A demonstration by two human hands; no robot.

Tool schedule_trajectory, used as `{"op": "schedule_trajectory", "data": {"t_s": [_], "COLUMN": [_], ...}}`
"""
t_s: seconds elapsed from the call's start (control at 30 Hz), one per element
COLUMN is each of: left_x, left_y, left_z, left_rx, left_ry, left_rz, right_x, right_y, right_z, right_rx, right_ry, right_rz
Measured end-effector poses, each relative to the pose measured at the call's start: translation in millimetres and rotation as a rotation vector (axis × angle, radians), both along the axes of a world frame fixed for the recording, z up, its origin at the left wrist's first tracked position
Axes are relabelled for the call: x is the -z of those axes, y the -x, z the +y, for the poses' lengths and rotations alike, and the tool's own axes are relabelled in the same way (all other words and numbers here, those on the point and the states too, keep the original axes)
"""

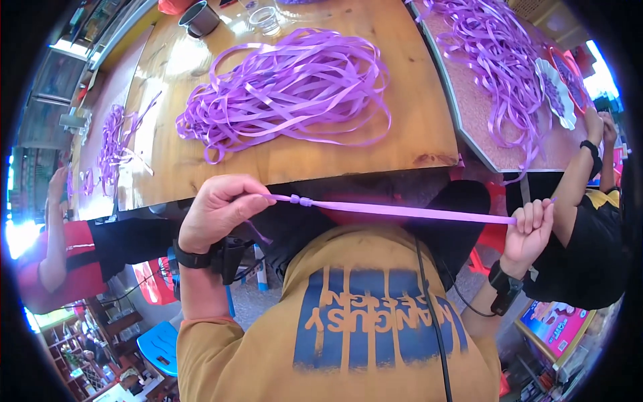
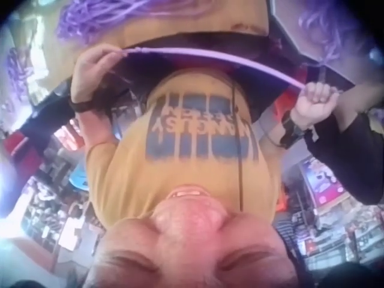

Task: The person threads a small purple bead onto a purple ribbon and ties a knot to secure it before placing it on a pile.

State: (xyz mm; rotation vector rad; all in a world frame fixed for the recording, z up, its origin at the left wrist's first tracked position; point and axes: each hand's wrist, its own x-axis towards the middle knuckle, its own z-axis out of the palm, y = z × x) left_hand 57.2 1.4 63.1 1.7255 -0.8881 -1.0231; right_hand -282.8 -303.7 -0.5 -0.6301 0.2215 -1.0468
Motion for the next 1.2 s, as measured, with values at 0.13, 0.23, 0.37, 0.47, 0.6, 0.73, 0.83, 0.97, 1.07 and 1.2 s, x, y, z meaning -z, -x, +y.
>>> {"op": "schedule_trajectory", "data": {"t_s": [0.13,0.23,0.37,0.47,0.6,0.73,0.83,0.97,1.07,1.2], "left_x": [2.7,4.5,6.1,1.0,14.9,19.9,14.2,8.4,6.4,5.6], "left_y": [-0.5,-0.5,-0.2,-4.2,-0.3,6.0,8.5,20.1,37.6,66.5], "left_z": [6.6,8.9,14.6,17.9,8.6,1.8,-7.7,-25.4,-50.9,-77.9], "left_rx": [0.008,0.021,-0.058,-0.200,-0.174,-0.158,-0.147,-0.106,-0.015,0.169], "left_ry": [0.126,0.215,0.293,0.053,-0.020,-0.021,0.014,0.038,0.012,0.017], "left_rz": [0.025,0.017,0.097,0.050,-0.043,-0.022,-0.010,0.120,0.245,0.260], "right_x": [10.4,17.4,24.4,39.8,60.6,79.1,85.4,116.5,160.4,74.0], "right_y": [7.8,19.3,34.3,55.5,87.6,114.3,126.0,160.6,198.1,74.0], "right_z": [5.6,-0.5,-8.2,-14.5,-17.2,-15.5,-10.8,-12.6,-23.8,21.0], "right_rx": [-0.022,-0.016,0.032,0.079,0.313,0.522,0.608,0.594,0.489,0.474], "right_ry": [-0.101,-0.165,-0.261,-0.220,-0.231,-0.260,-0.287,-0.270,-0.087,0.285], "right_rz": [0.034,0.005,-0.020,0.058,0.260,0.463,0.512,0.622,1.436,1.403]}}
